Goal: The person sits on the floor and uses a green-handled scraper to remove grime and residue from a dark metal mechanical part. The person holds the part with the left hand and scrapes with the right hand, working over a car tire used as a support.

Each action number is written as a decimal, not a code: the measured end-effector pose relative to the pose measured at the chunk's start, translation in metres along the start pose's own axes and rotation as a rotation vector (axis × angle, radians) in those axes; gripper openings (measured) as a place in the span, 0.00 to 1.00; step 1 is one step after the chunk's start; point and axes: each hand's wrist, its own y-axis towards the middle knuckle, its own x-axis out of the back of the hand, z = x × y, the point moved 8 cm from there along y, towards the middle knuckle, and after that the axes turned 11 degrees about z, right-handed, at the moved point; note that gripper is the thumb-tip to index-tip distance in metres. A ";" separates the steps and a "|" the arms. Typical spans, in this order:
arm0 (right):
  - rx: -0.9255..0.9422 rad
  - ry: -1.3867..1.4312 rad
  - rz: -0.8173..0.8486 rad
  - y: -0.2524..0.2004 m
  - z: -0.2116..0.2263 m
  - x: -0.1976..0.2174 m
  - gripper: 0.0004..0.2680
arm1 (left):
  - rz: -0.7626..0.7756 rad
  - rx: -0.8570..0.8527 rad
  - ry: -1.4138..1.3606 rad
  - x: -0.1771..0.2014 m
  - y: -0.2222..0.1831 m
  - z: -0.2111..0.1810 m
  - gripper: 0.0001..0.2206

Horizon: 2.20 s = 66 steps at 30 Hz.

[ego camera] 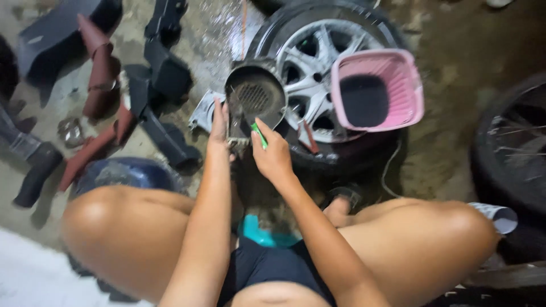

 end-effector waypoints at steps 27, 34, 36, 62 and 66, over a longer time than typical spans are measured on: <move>-0.147 0.344 0.114 -0.060 -0.033 0.043 0.14 | -0.296 0.294 0.373 -0.109 -0.107 -0.068 0.50; -0.115 0.288 0.172 -0.060 -0.029 0.023 0.12 | -0.158 0.014 0.146 0.000 -0.031 0.003 0.41; -0.131 0.102 0.177 -0.052 -0.029 0.022 0.13 | 0.005 -0.175 -0.076 0.030 0.006 0.021 0.35; -0.219 -0.083 0.336 -0.087 0.033 -0.059 0.21 | 0.003 -0.155 -0.388 0.084 0.040 0.078 0.28; -0.172 -0.106 0.306 -0.067 0.010 -0.071 0.20 | 0.067 -0.084 -0.491 0.071 0.040 0.083 0.28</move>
